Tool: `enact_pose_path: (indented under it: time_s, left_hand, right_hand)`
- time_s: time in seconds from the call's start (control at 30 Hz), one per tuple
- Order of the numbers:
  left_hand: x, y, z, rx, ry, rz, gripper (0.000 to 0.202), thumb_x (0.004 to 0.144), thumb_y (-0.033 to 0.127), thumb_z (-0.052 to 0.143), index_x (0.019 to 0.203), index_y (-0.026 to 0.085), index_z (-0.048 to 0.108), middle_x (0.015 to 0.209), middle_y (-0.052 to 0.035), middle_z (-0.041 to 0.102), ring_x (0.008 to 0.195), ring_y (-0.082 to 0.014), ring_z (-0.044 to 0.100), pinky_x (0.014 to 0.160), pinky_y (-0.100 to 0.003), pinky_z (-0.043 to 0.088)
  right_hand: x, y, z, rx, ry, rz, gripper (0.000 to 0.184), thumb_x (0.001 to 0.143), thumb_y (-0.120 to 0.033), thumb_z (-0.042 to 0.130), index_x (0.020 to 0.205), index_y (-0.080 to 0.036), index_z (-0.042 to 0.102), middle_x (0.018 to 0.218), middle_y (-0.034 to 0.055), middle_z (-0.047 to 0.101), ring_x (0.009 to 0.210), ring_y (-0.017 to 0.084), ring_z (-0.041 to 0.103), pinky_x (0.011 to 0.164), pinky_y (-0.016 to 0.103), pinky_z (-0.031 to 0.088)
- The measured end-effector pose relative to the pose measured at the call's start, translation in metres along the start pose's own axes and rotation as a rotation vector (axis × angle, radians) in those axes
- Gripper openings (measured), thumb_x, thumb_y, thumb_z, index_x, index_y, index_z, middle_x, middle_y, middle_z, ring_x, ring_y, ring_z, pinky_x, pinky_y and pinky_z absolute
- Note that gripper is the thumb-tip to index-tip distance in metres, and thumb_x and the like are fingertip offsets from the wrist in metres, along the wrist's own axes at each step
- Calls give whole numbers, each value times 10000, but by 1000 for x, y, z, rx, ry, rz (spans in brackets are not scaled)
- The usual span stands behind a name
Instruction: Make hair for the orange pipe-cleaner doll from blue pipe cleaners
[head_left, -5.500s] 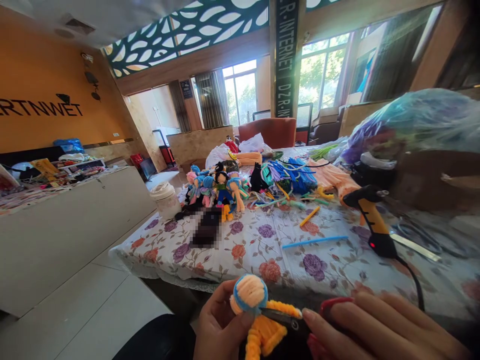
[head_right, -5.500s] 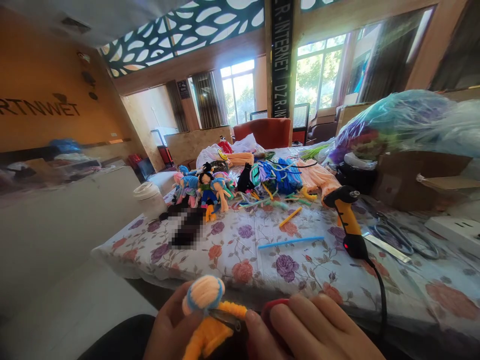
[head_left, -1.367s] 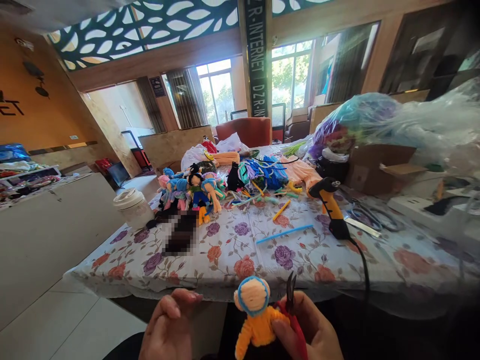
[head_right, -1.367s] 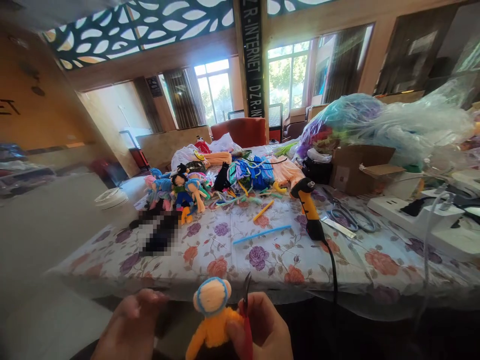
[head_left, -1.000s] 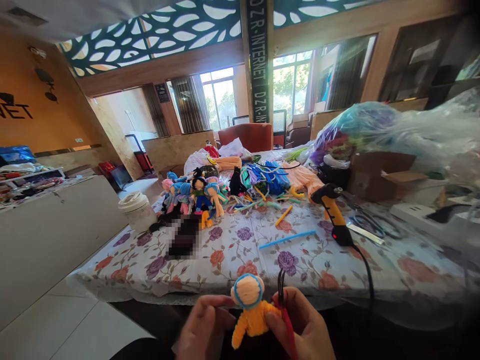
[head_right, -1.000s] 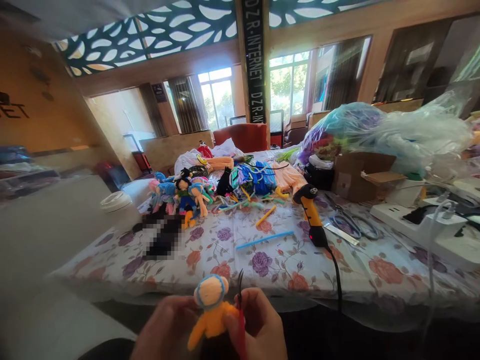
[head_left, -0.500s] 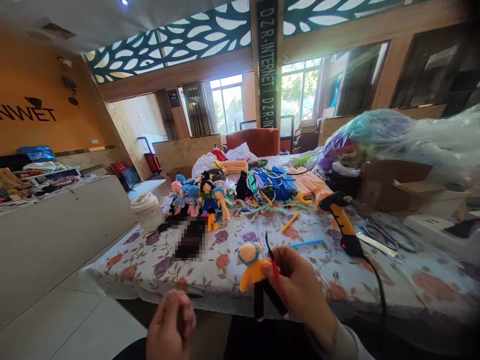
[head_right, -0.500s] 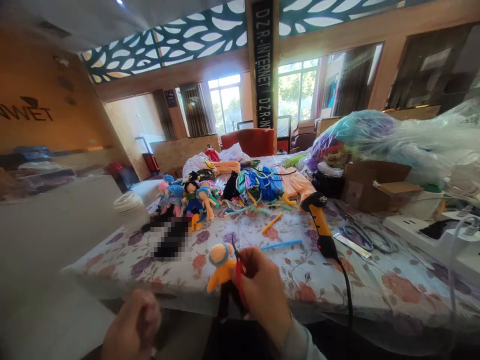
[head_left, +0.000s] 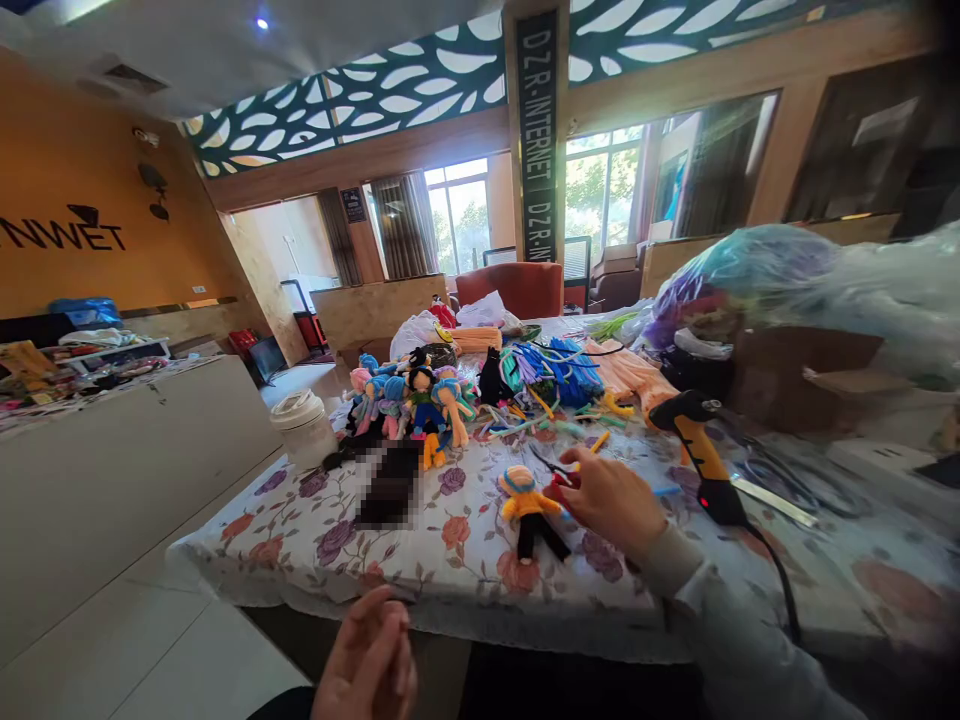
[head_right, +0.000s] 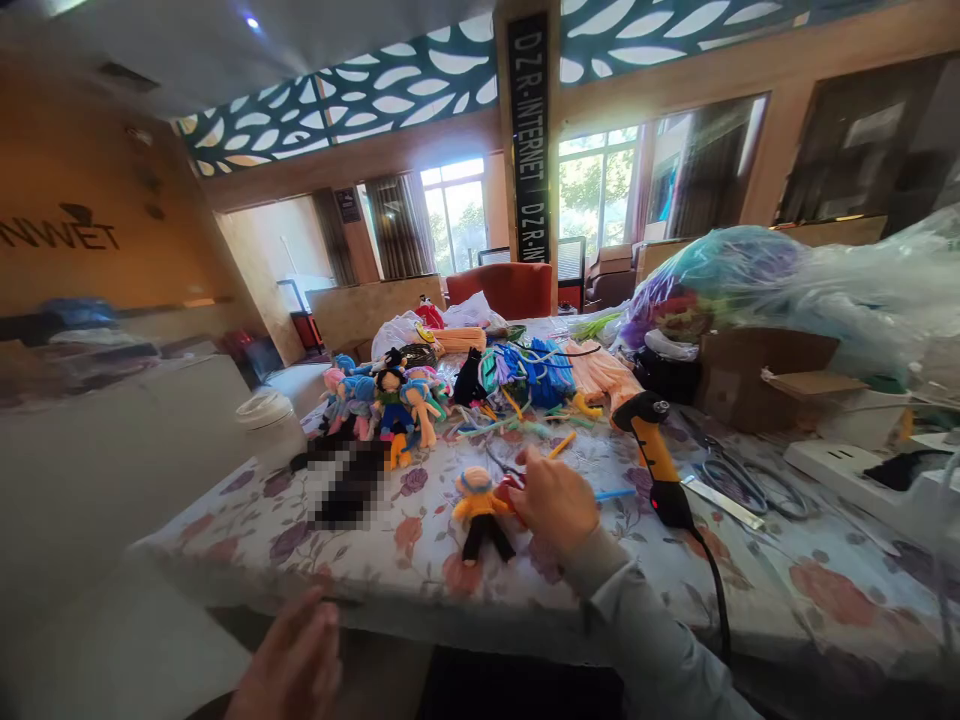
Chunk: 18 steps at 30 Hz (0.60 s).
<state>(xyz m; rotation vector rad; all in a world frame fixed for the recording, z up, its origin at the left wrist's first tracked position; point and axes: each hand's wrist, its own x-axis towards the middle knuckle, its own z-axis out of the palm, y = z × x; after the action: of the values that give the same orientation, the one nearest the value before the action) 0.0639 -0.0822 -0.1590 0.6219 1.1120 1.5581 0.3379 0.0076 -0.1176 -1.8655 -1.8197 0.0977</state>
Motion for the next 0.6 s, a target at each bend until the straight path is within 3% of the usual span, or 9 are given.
enact_pose_path:
  time_s: [0.1, 0.23, 0.33, 0.47, 0.6]
  left_hand:
    - [-6, -4, 11, -84, -141, -215, 347, 567, 284, 837, 896, 240, 735, 819, -26, 731, 549, -140, 598, 438, -224, 446]
    - [-11, -8, 22, -284, -339, -445, 418, 648, 464, 757, 974, 203, 754, 1067, -115, 734, 905, -267, 670, 737, -336, 527]
    - [-15, -10, 26, -351, -438, -460, 439, 757, 520, 634, 1021, 188, 749, 1146, -131, 709, 1013, -289, 642, 876, -383, 475]
    - [-20, -12, 27, -372, -488, -435, 467, 834, 532, 526, 1047, 178, 742, 1160, -136, 703, 1039, -293, 630, 919, -401, 438]
    - [-19, -19, 24, -385, -536, -432, 490, 851, 546, 489, 1064, 180, 734, 1171, -134, 698, 1072, -309, 611, 935, -420, 420]
  right_hand:
    - [8, 23, -6, -111, -35, 1, 308, 814, -357, 605, 1029, -136, 600, 841, 116, 717, 779, 267, 675, 590, 291, 355]
    - [20, 39, -1, -210, -107, -122, 210, 849, -268, 555, 996, -147, 644, 876, 104, 706, 829, 235, 660, 629, 281, 367]
    - [24, 41, 6, -271, -129, -211, 228, 893, -220, 476, 916, -158, 695, 834, 106, 694, 787, 220, 647, 638, 287, 369]
    - [25, 37, 5, -343, -67, -258, 315, 902, -202, 462, 724, -132, 713, 833, 160, 663, 782, 241, 616, 655, 316, 374]
    - [10, 18, -10, -279, 66, -294, 278, 911, -238, 488, 750, -150, 697, 872, 129, 631, 826, 234, 588, 688, 321, 395]
